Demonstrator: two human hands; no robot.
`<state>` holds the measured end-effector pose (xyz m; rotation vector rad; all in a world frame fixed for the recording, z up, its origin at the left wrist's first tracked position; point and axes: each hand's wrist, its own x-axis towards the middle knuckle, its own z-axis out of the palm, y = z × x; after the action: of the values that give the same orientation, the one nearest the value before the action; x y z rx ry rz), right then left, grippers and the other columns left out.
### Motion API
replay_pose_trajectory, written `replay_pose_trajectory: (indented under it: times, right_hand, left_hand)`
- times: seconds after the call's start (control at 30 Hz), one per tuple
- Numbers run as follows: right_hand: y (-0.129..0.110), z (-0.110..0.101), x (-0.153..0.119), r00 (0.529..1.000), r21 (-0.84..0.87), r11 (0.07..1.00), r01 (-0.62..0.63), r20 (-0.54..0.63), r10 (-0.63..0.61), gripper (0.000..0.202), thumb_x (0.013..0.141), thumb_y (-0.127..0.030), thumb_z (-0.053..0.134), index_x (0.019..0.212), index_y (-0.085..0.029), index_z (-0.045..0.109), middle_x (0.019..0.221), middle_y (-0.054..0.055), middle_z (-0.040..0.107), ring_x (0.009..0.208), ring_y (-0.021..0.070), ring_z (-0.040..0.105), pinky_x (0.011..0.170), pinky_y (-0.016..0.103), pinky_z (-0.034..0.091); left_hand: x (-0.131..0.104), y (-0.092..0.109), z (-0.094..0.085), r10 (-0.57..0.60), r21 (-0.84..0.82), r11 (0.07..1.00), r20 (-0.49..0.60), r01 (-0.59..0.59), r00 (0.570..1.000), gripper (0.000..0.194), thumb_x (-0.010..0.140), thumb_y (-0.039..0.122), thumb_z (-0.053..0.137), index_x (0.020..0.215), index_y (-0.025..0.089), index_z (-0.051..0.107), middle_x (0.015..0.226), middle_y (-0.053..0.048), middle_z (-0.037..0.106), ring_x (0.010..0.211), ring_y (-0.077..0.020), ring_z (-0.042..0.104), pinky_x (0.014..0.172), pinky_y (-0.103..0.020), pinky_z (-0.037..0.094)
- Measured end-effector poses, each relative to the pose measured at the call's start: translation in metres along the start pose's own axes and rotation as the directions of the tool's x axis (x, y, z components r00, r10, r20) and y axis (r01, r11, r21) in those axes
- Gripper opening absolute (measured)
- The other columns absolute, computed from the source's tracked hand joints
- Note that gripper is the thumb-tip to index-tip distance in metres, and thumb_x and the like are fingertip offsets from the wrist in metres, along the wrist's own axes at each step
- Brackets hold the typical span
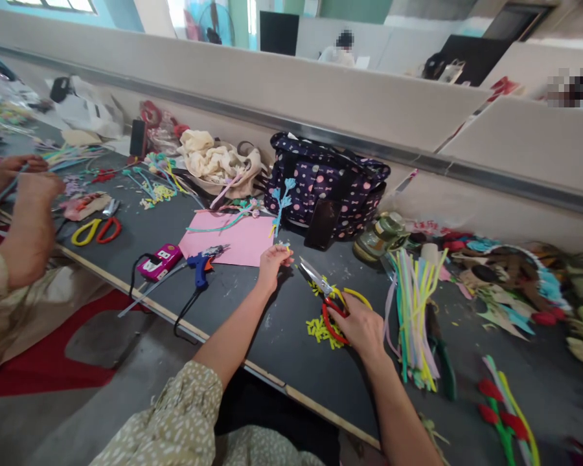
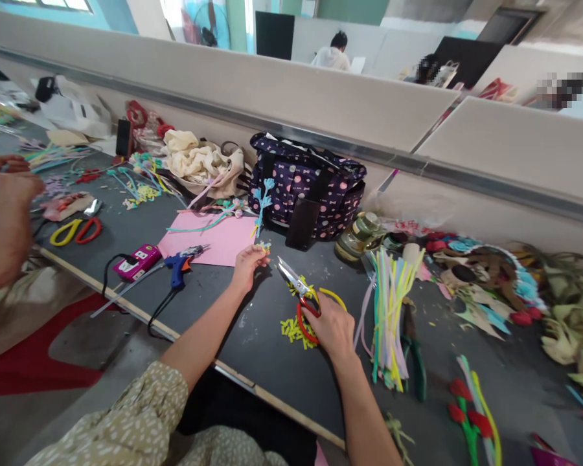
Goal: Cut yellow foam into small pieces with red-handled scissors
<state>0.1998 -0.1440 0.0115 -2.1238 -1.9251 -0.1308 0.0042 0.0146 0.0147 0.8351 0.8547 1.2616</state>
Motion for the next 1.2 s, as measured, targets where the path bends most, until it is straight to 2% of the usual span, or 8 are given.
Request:
replay_pose_trajectory:
  times: [0.17, 0.37, 0.5, 0.7, 0.83, 0.93, 1.1, 1.2]
  right_hand:
    - [-0.004, -0.003, -0.001, 1.0, -0.041, 0.999, 0.015, 0.003, -0.015, 0.039, 0.083, -0.053, 0.05, 0.107, -0.023, 0.058, 0.089, 0.003, 0.068, 0.078, 0.0172, 0.063, 0.061, 0.026, 0.04]
    - [-0.004, -0.004, -0.002, 1.0, -0.053, 0.999, 0.01, 0.01, -0.009, 0.038, 0.085, -0.053, 0.048, 0.106, -0.023, 0.058, 0.087, 0.004, 0.068, 0.076, 0.0173, 0.062, 0.059, 0.026, 0.038]
    - [-0.004, -0.004, -0.002, 1.0, -0.05, 0.999, 0.005, -0.002, -0.005, 0.038, 0.084, -0.052, 0.049, 0.105, -0.023, 0.059, 0.088, 0.005, 0.069, 0.077, 0.0175, 0.063, 0.061, 0.026, 0.04]
    - [-0.004, -0.003, -0.001, 1.0, -0.033, 0.999, 0.002, -0.025, -0.003, 0.042, 0.085, -0.054, 0.048, 0.11, -0.022, 0.059, 0.093, 0.005, 0.069, 0.082, 0.0182, 0.064, 0.063, 0.026, 0.041]
    - [-0.003, 0.0, -0.002, 1.0, -0.044, 0.999, 0.011, -0.01, -0.011, 0.043, 0.084, -0.055, 0.049, 0.109, -0.021, 0.059, 0.091, 0.005, 0.069, 0.082, 0.0183, 0.064, 0.063, 0.026, 0.041]
    - [-0.002, 0.001, -0.003, 1.0, -0.032, 0.999, 0.015, -0.016, -0.016, 0.044, 0.085, -0.054, 0.049, 0.111, -0.021, 0.059, 0.092, 0.006, 0.069, 0.082, 0.0177, 0.063, 0.063, 0.026, 0.041]
    - [0.0, -0.001, -0.001, 0.997, 0.005, 0.999, -0.053, -0.051, 0.053, 0.042, 0.084, -0.057, 0.047, 0.104, -0.023, 0.061, 0.09, 0.004, 0.069, 0.08, 0.0169, 0.063, 0.061, 0.025, 0.04]
    - [0.002, -0.001, 0.001, 0.991, 0.022, 0.994, -0.111, -0.075, 0.112, 0.043, 0.083, -0.058, 0.046, 0.103, -0.023, 0.061, 0.088, 0.004, 0.069, 0.079, 0.0173, 0.063, 0.059, 0.025, 0.039]
  left_hand:
    - [-0.007, -0.004, 0.005, 0.177, 0.122, 0.975, 0.078, -0.186, 0.981, 0.013, 0.069, 0.026, 0.064, 0.073, 0.017, 0.055, 0.076, -0.001, 0.063, 0.071, -0.0157, 0.065, 0.07, -0.028, 0.047]
    - [-0.017, -0.007, 0.008, 0.122, 0.387, 0.89, 0.304, -0.24, 0.945, 0.008, 0.078, 0.028, 0.057, 0.079, 0.02, 0.057, 0.082, -0.002, 0.065, 0.081, -0.0186, 0.065, 0.079, -0.031, 0.044]
    - [-0.014, -0.007, 0.006, 0.126, 0.469, 0.849, 0.268, -0.244, 0.955, 0.006, 0.078, 0.027, 0.058, 0.078, 0.021, 0.057, 0.087, -0.003, 0.064, 0.089, -0.0205, 0.063, 0.083, -0.032, 0.043]
    - [-0.005, -0.008, 0.002, 0.178, 0.322, 0.921, 0.15, -0.219, 0.972, 0.009, 0.077, 0.026, 0.058, 0.079, 0.02, 0.052, 0.095, -0.004, 0.06, 0.091, -0.0197, 0.064, 0.085, -0.031, 0.044]
    - [-0.01, -0.008, 0.005, 0.125, 0.326, 0.923, 0.252, -0.206, 0.96, 0.011, 0.079, 0.029, 0.057, 0.081, 0.019, 0.053, 0.094, -0.004, 0.06, 0.085, -0.0185, 0.065, 0.083, -0.031, 0.044]
    - [-0.008, -0.012, 0.003, 0.108, 0.404, 0.89, 0.262, -0.21, 0.959, 0.01, 0.078, 0.029, 0.058, 0.079, 0.02, 0.055, 0.094, -0.004, 0.061, 0.091, -0.0188, 0.063, 0.085, -0.03, 0.043]
    - [0.006, -0.018, -0.01, 0.258, 0.517, 0.813, 0.092, -0.268, 0.962, 0.002, 0.077, 0.022, 0.057, 0.079, 0.021, 0.056, 0.087, -0.002, 0.061, 0.086, -0.0165, 0.059, 0.083, -0.028, 0.041]
    - [0.005, -0.017, -0.01, 0.268, 0.637, 0.708, 0.156, -0.304, 0.951, 0.002, 0.075, 0.02, 0.06, 0.075, 0.021, 0.06, 0.081, -0.002, 0.06, 0.079, -0.0175, 0.055, 0.08, -0.029, 0.041]
